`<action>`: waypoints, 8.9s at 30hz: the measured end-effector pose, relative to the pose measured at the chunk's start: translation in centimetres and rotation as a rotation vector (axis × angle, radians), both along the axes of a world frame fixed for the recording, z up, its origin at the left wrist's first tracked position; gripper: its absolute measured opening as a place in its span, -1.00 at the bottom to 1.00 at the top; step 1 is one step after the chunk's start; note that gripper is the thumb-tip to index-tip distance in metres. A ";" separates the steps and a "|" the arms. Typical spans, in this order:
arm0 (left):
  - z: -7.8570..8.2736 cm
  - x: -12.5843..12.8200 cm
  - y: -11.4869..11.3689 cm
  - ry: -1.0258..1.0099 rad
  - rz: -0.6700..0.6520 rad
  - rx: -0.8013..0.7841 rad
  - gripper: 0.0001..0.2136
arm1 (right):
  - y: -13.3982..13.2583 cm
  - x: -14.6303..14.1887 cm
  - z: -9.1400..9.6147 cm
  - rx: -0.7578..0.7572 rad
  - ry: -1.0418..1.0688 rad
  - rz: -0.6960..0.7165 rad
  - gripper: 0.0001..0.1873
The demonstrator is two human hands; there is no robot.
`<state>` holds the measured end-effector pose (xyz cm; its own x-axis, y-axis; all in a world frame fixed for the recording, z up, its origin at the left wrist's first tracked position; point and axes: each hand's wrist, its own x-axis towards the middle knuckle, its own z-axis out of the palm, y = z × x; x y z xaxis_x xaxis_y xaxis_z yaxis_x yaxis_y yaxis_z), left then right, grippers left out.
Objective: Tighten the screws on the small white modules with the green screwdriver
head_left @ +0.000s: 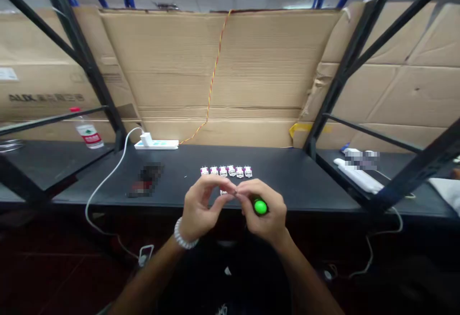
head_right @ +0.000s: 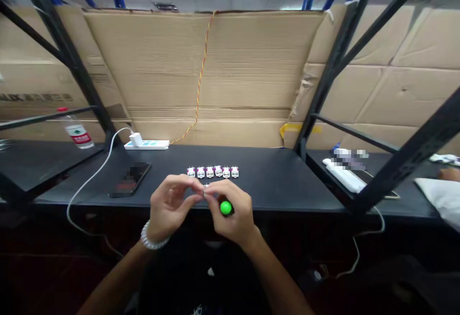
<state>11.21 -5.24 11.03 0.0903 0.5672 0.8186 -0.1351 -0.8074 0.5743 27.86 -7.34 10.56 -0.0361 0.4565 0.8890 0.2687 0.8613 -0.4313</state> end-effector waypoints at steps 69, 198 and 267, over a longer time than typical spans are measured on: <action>1.5 -2.3 0.4 0.318 -0.046 -0.040 -0.92 | -0.2 -0.7 -0.3 -0.242 0.045 0.135 -0.92; 0.3 0.3 0.4 0.033 -0.073 -0.460 -0.71 | 0.3 1.4 0.9 0.025 -0.230 -0.097 -0.81; -0.3 0.8 -2.0 0.084 0.119 -0.203 -0.78 | -0.9 0.5 0.5 0.067 -0.182 -0.118 -0.78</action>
<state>11.97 -7.28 10.72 0.0766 0.7302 0.6790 0.0090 -0.6814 0.7318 28.37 -8.27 11.09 -0.1483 0.4070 0.9013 0.4371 0.8445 -0.3094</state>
